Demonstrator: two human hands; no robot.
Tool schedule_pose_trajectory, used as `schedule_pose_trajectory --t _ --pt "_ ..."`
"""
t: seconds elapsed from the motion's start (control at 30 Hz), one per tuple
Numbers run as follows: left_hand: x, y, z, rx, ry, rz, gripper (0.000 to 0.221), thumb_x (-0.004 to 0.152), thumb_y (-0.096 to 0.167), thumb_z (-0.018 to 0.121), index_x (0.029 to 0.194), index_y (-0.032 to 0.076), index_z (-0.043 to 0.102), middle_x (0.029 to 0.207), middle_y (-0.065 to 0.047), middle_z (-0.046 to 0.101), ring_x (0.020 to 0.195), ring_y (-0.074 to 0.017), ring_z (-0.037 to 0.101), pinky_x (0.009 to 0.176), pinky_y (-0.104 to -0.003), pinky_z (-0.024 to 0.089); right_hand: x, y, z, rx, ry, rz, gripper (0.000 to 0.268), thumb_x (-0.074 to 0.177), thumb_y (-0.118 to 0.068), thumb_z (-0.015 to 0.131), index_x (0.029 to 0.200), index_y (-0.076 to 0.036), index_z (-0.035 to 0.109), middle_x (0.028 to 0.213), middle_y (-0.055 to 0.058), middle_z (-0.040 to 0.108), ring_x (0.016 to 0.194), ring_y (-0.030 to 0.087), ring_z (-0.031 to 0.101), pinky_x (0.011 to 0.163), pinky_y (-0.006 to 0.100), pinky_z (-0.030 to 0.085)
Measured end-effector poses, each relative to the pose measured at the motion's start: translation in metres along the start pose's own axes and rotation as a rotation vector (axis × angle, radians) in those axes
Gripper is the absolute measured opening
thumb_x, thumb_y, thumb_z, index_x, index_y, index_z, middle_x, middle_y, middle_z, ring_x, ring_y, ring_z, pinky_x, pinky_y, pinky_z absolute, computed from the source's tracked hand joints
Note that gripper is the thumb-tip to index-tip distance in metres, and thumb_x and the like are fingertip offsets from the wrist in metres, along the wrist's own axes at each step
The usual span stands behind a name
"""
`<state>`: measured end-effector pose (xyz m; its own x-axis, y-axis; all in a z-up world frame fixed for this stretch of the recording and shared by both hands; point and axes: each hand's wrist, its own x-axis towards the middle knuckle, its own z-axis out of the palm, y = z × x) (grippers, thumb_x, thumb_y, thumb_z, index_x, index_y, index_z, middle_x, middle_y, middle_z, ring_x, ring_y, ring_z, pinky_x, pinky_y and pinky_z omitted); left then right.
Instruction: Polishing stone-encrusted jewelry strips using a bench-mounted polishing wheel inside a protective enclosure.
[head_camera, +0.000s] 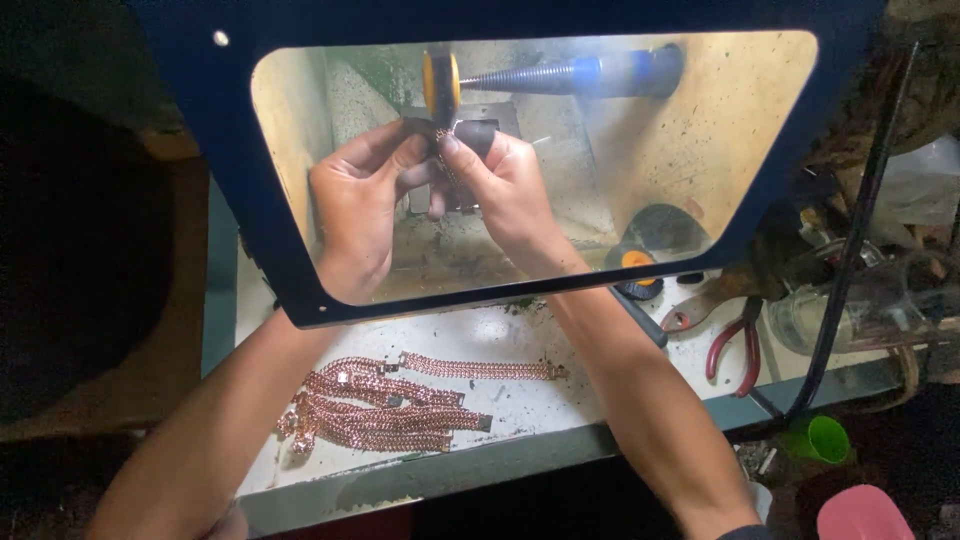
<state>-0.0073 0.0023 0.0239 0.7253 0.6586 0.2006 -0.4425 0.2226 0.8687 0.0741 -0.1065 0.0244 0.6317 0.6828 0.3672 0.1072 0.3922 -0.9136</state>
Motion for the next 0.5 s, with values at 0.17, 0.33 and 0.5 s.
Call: schedule_pose_trajectory --t 0.17,0.33,0.5 --pt "0.001 -0.005 -0.002 0.058 0.036 -0.002 0.03 0.088 0.016 0.084 0.11 -0.003 0.074 0.101 -0.019 0.078 0.081 -0.0284 0.08 0.06 -0.036 0.068 0.001 0.002 0.003 0.048 0.004 -0.02 0.024 0.105 -0.02 0.06 0.094 -0.002 0.069 0.072 0.015 0.071 0.057 0.022 0.073 0.054 0.032 0.062" --pt "-0.007 0.008 0.013 0.058 0.063 -0.014 0.028 0.087 0.018 0.085 0.107 0.0 0.076 0.1 -0.015 0.079 0.086 -0.026 0.08 0.072 -0.038 0.072 -0.003 -0.008 0.003 0.043 -0.014 -0.029 0.019 0.103 -0.018 0.064 0.097 -0.002 0.07 0.075 0.014 0.072 0.059 0.021 0.073 0.055 0.033 0.062" --pt "-0.002 0.0 0.009 0.038 0.057 -0.025 0.03 0.087 0.017 0.085 0.108 -0.001 0.074 0.1 -0.017 0.079 0.08 -0.0264 0.081 0.065 -0.035 0.071 -0.003 -0.015 0.007 0.015 -0.034 -0.01 0.017 0.101 -0.016 0.064 0.095 -0.001 0.069 0.072 0.01 0.07 0.061 0.018 0.073 0.057 0.03 0.061"
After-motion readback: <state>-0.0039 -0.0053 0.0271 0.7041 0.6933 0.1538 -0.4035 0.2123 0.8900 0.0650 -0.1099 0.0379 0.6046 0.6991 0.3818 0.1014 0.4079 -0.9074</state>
